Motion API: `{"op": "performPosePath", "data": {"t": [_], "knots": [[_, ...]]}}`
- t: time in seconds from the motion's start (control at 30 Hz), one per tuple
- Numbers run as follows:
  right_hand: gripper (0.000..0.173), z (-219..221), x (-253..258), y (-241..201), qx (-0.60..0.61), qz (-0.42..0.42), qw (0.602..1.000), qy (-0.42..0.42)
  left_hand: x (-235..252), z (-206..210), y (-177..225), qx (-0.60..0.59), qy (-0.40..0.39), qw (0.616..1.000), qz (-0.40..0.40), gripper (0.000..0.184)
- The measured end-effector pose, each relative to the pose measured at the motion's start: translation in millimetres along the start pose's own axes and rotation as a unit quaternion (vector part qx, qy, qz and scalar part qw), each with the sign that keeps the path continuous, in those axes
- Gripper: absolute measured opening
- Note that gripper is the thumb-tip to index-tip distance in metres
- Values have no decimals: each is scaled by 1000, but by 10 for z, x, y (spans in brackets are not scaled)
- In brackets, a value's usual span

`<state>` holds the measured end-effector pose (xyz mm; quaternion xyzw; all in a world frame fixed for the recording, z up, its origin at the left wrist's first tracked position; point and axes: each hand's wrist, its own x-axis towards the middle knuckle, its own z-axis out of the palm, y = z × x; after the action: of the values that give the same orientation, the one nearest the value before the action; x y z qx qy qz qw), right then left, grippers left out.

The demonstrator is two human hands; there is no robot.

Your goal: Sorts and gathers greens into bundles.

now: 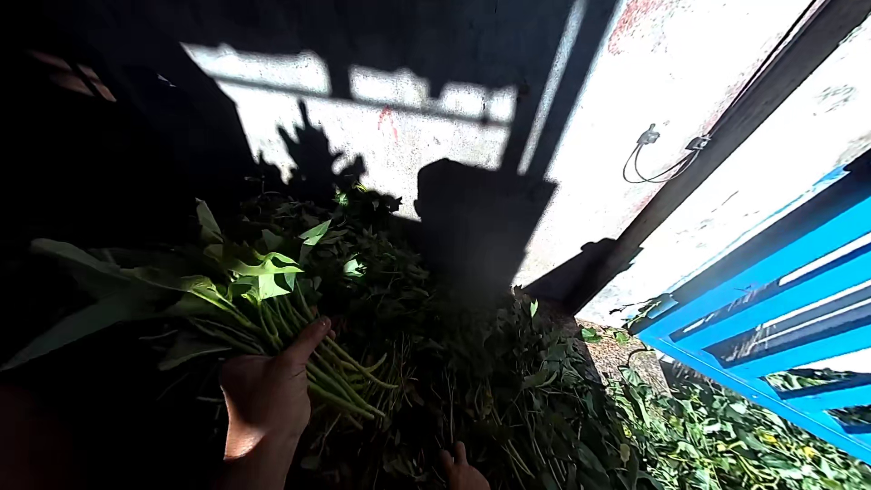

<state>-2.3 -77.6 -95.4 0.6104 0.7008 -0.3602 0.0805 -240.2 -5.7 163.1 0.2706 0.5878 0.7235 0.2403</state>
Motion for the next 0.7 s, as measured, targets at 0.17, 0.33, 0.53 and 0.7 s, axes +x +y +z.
{"op": "performPosePath", "data": {"t": [0.17,0.33,0.53,0.7], "knots": [[53,45,739,153,96,176,979,40,-111,90,-179,3,-81,993,-89,35],[39,132,953,338,264,168,948,55,-151,131,-219,-3,-119,984,-131,30],[26,-119,279,48,424,47,885,185,-205,149,-266,13,-154,977,-148,30],[24,-517,-73,35,517,-71,841,142,-301,193,-329,26,-147,976,-158,30]]}}
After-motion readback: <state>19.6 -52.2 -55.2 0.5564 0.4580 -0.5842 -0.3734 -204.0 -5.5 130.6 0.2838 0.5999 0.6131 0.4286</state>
